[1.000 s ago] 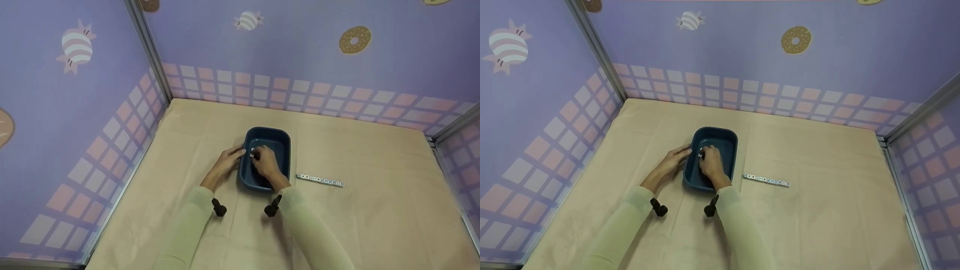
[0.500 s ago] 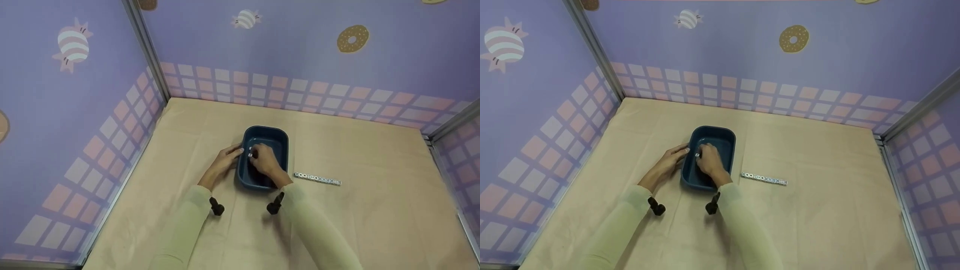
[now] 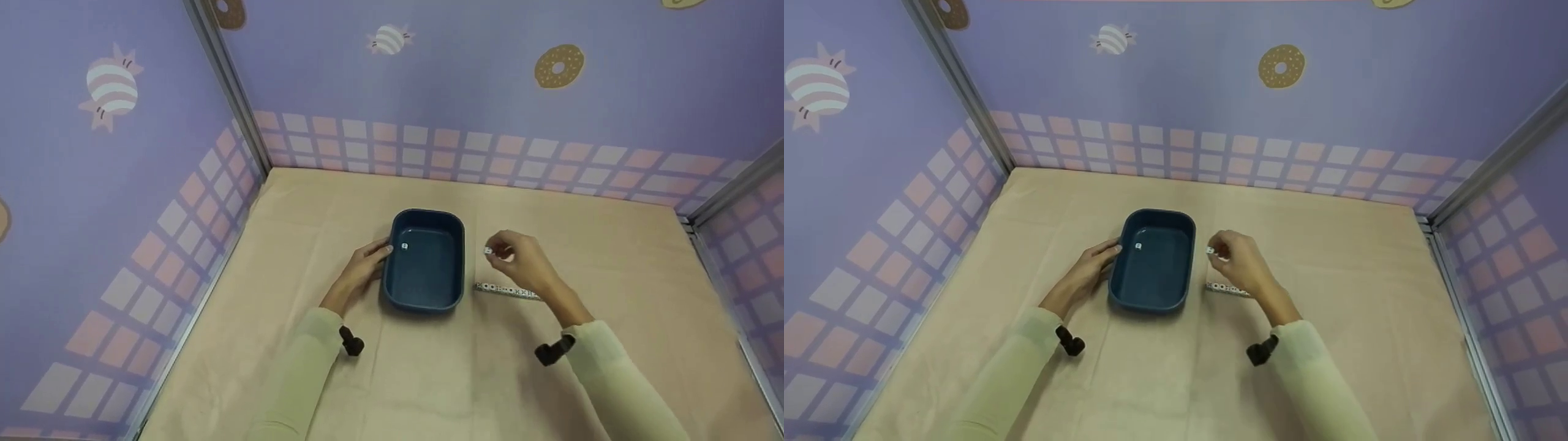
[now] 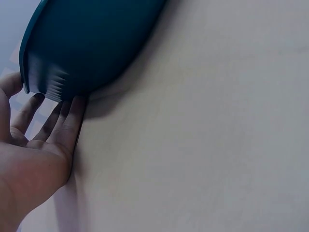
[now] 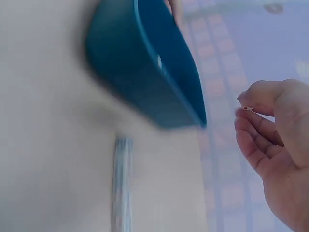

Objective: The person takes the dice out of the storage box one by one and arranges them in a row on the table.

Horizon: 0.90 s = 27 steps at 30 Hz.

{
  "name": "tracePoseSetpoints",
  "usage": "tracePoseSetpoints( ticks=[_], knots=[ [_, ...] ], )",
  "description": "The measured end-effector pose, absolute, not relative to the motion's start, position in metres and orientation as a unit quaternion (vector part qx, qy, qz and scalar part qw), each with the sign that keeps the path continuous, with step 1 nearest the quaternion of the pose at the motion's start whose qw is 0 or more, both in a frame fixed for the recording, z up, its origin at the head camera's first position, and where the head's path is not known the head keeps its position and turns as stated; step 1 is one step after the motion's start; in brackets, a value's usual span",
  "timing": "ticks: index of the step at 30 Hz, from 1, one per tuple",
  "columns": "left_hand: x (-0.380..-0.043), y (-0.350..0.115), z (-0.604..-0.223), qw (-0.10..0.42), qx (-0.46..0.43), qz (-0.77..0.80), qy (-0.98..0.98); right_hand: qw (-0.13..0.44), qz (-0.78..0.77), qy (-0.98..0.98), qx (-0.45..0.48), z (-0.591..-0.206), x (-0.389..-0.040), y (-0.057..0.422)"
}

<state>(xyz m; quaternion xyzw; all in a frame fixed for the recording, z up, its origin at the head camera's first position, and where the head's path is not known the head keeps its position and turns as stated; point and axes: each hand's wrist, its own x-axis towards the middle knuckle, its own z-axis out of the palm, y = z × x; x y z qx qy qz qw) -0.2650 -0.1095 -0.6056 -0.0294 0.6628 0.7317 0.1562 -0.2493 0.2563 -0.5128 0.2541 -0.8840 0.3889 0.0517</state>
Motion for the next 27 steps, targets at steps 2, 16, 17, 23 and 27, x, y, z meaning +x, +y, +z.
tracePoseSetpoints(
  ticks=[2, 16, 17, 23, 27],
  knots=[
    [-0.266, -0.11, -0.606, 0.158, -0.029, 0.731, 0.664, 0.057, 0.382, -0.892, 0.235, -0.518, -0.245, 0.284],
    [-0.265, -0.109, -0.607, 0.158, -0.038, 0.732, 0.661, 0.036, 0.351, -0.927, 0.125, -0.574, -0.199, 0.386],
    [-0.264, -0.109, -0.607, 0.157, -0.039, 0.732, 0.662, 0.032, 0.348, -0.929, 0.119, -0.578, -0.197, 0.388],
    [-0.264, -0.109, -0.607, 0.151, -0.034, 0.732, 0.664, 0.019, 0.329, -0.939, 0.1, -0.592, -0.194, 0.393],
    [-0.263, -0.108, -0.606, 0.152, -0.033, 0.733, 0.662, 0.008, 0.319, -0.943, 0.094, -0.595, -0.193, 0.394]
  ],
)
